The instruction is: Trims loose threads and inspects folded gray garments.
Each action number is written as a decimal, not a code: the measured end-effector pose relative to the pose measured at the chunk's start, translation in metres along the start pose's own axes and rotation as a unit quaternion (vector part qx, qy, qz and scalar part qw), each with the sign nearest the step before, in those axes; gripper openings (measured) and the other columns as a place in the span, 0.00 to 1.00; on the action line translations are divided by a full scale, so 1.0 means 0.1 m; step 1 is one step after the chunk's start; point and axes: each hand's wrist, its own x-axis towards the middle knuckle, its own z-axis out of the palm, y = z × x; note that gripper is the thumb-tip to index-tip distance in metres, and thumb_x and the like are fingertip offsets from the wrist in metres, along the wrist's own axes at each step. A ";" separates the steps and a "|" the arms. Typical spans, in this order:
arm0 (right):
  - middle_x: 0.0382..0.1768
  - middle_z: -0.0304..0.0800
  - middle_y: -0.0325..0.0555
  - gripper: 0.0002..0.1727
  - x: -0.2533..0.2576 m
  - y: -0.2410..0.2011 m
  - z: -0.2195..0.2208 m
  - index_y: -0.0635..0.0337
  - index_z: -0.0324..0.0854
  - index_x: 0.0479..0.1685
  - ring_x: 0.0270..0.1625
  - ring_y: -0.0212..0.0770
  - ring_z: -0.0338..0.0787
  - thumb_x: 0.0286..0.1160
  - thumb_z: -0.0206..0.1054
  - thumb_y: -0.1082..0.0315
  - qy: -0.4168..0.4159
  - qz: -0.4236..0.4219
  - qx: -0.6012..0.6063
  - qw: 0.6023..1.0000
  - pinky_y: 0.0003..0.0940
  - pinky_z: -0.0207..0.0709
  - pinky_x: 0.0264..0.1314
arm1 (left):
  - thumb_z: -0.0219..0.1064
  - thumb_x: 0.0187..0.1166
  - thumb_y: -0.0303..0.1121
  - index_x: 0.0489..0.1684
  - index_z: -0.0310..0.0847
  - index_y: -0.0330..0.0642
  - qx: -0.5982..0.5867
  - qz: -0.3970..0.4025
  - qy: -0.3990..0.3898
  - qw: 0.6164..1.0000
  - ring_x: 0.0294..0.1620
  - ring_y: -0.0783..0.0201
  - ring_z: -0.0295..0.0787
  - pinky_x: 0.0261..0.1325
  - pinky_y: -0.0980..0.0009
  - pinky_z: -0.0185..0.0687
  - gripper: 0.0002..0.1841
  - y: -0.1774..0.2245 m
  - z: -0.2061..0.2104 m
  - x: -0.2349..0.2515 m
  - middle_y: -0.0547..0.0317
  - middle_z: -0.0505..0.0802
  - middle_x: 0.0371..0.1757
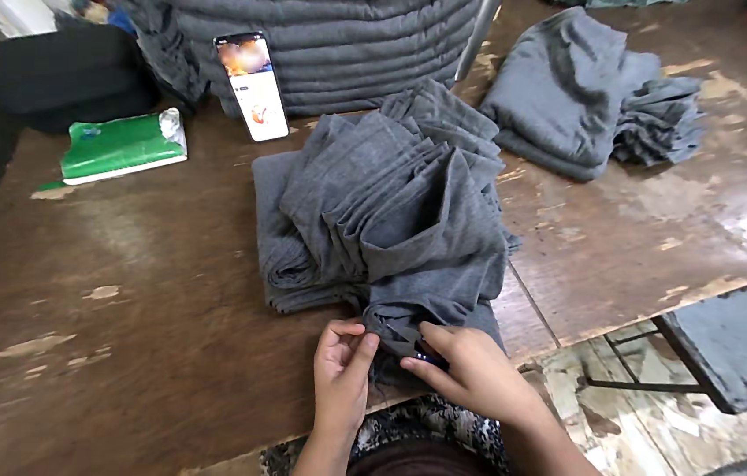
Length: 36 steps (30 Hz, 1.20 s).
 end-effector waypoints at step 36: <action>0.33 0.82 0.49 0.34 -0.03 0.27 0.02 0.57 0.80 0.31 0.40 0.52 0.85 0.86 0.49 0.35 -0.014 -0.040 -0.065 0.997 0.48 0.77 0.40 | 0.74 0.71 0.28 0.31 0.89 0.42 0.439 0.186 -0.140 0.868 0.46 0.80 0.88 0.51 0.87 0.85 0.02 0.34 -0.30 0.05 0.63 0.91 0.40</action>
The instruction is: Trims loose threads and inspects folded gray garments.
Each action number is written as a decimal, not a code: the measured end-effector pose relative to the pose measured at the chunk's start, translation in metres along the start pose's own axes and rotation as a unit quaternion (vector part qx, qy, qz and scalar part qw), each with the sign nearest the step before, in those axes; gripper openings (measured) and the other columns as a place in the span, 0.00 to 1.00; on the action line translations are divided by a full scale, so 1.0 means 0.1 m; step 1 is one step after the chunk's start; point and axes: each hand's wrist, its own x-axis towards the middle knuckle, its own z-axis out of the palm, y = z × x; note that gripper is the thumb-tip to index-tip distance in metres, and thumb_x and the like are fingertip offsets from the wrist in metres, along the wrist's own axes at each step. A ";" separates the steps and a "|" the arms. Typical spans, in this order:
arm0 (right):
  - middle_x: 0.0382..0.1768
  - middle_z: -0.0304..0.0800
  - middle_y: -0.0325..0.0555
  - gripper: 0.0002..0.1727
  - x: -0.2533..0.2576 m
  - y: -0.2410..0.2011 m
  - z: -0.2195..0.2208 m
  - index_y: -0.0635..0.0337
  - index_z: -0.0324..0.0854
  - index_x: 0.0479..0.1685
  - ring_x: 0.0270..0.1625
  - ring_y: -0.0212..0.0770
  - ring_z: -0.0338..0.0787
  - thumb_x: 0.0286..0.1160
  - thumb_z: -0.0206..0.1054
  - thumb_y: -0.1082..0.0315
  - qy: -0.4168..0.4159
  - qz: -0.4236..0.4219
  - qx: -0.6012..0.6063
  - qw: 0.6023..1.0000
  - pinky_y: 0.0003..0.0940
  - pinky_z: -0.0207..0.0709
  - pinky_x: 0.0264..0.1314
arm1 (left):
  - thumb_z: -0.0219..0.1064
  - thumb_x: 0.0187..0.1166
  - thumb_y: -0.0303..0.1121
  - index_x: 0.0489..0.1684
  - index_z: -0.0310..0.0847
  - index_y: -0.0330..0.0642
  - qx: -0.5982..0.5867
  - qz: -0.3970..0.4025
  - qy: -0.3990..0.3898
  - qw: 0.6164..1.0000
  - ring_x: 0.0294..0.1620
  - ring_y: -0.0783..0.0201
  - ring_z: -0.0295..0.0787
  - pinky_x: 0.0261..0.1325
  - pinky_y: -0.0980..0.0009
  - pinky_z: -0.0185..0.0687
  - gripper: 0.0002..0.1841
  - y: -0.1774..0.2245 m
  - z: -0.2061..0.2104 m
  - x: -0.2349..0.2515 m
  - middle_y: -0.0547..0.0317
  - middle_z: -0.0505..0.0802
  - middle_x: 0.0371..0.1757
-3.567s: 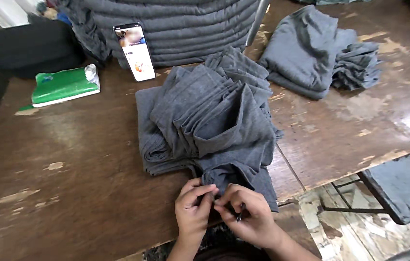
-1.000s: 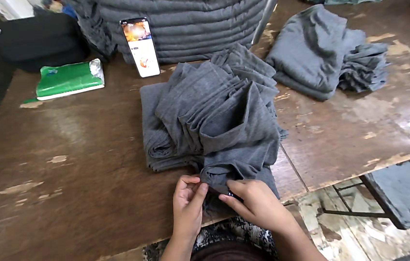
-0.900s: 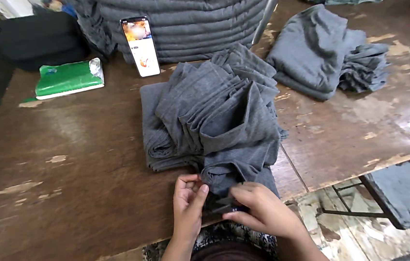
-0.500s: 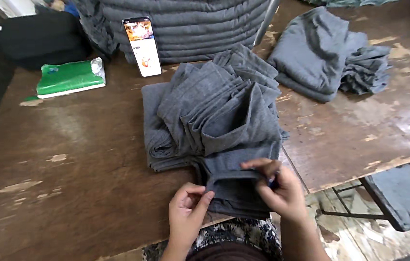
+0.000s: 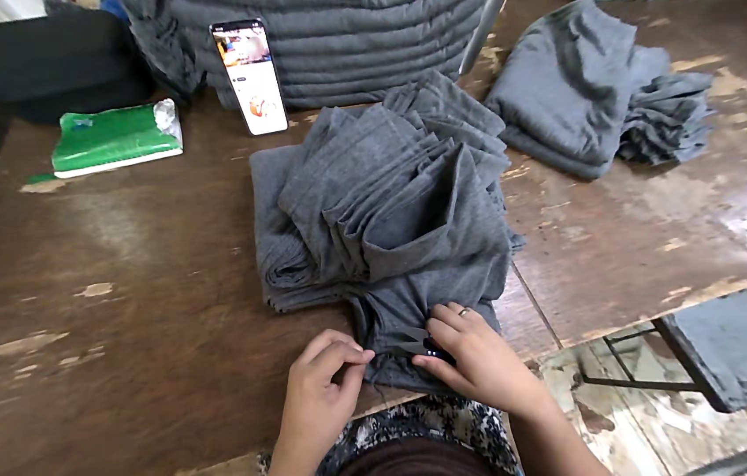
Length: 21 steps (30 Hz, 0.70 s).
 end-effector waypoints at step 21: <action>0.31 0.80 0.49 0.34 0.00 0.00 0.04 0.57 0.78 0.28 0.38 0.51 0.83 0.85 0.50 0.34 0.016 0.013 0.012 1.000 0.48 0.75 0.39 | 0.70 0.74 0.34 0.41 0.88 0.42 0.285 -0.199 -0.119 0.930 0.31 0.59 0.89 0.37 0.59 0.85 0.07 0.36 0.29 0.26 0.58 0.91 0.30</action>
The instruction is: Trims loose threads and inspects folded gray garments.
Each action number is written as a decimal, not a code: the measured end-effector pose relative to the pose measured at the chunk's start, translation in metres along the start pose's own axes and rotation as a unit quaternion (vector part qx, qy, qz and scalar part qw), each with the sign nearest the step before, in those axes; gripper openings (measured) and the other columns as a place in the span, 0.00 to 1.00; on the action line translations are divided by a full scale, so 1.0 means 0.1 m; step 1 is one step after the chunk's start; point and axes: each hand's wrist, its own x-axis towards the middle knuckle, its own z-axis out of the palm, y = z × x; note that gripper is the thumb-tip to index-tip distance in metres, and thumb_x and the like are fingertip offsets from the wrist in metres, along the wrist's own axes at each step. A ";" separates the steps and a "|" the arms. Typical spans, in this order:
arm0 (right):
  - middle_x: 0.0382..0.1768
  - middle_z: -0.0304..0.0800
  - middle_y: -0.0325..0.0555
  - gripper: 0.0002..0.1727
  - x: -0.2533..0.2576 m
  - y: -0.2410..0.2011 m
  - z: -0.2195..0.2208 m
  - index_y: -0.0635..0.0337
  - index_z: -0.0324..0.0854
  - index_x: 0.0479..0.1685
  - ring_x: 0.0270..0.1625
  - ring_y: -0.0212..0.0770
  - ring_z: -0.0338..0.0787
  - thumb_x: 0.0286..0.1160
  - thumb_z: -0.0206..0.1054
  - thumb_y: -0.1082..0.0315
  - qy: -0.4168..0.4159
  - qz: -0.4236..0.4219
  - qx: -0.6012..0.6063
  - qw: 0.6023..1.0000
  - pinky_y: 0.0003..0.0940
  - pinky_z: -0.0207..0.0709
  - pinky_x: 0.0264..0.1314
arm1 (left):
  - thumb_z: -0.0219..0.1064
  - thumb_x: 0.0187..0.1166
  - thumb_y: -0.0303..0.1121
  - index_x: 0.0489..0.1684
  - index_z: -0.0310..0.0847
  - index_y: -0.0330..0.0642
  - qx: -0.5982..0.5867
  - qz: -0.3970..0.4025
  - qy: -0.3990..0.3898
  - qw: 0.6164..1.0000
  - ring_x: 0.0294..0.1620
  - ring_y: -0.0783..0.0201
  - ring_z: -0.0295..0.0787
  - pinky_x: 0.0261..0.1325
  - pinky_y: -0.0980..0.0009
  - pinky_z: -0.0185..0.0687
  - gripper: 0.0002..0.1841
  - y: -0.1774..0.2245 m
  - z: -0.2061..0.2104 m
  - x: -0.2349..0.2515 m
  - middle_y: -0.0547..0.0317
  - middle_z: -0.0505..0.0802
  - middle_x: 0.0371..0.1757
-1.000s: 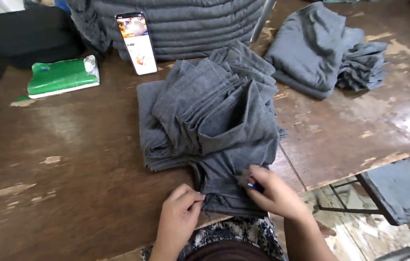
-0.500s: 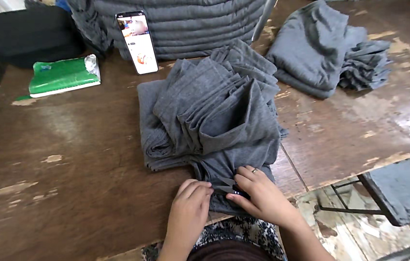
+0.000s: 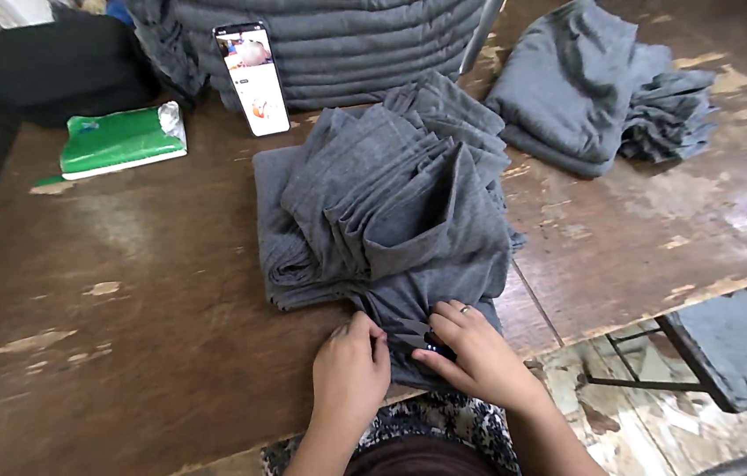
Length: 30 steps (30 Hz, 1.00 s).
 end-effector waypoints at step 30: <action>0.33 0.83 0.48 0.36 0.01 -0.09 0.00 0.54 0.81 0.26 0.42 0.53 0.87 0.88 0.42 0.34 -0.031 -0.014 -0.069 0.997 0.48 0.79 0.39 | 0.66 0.68 0.26 0.40 0.77 0.41 -0.282 0.124 0.091 0.947 0.29 0.86 0.77 0.29 0.91 0.70 0.06 -0.34 0.17 -0.17 0.65 0.91 0.40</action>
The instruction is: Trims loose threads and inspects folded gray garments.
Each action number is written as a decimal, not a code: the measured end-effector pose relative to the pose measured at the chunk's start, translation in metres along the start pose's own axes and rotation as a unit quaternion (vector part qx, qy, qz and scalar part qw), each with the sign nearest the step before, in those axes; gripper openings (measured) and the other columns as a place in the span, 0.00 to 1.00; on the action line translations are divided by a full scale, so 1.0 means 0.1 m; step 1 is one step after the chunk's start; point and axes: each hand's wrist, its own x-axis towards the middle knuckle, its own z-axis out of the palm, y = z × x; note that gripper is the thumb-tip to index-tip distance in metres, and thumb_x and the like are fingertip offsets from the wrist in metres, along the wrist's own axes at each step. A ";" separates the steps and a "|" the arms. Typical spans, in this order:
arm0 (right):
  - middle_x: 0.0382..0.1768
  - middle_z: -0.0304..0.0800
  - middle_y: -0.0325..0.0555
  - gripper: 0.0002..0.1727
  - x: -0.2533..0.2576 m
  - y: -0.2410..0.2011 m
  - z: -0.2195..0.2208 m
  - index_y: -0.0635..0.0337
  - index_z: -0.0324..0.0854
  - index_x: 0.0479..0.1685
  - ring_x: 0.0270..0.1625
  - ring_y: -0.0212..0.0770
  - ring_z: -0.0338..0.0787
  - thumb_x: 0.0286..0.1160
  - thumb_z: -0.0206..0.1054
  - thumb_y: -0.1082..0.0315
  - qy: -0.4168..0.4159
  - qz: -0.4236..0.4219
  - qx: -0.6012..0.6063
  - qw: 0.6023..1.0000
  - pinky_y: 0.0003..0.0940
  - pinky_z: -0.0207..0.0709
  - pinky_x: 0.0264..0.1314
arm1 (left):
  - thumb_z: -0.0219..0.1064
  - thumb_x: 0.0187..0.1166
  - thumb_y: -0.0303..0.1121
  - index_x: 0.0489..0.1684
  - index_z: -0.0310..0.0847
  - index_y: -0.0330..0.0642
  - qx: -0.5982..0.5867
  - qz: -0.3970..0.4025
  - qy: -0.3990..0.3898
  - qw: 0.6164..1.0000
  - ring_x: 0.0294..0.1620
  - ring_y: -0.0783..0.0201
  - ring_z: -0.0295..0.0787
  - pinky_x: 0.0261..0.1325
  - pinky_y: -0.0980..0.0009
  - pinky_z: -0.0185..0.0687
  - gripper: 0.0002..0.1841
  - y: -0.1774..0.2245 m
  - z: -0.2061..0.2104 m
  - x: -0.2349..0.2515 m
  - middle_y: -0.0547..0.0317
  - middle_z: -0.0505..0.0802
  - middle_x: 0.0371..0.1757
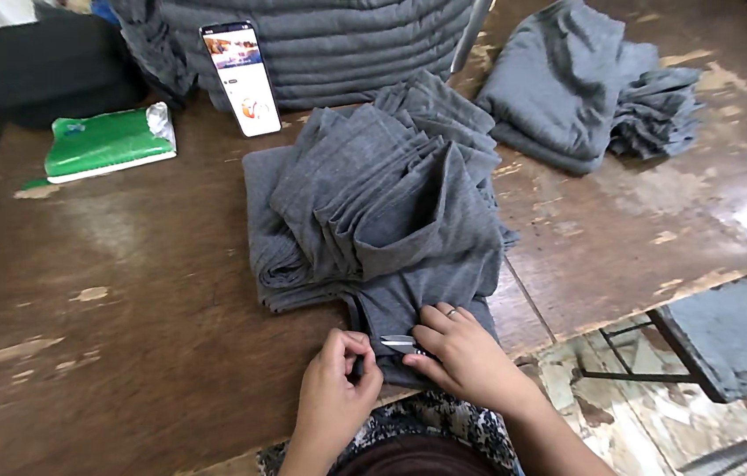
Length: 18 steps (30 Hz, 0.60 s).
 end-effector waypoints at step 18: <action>0.33 0.85 0.51 0.36 -0.02 0.09 -0.05 0.59 0.79 0.30 0.43 0.51 0.87 0.91 0.41 0.37 0.014 0.005 0.136 0.991 0.51 0.79 0.51 | 0.69 0.74 0.28 0.41 0.74 0.44 -0.216 0.051 -0.228 0.948 0.30 0.85 0.78 0.32 0.91 0.71 0.07 0.04 -0.44 0.00 0.66 0.88 0.35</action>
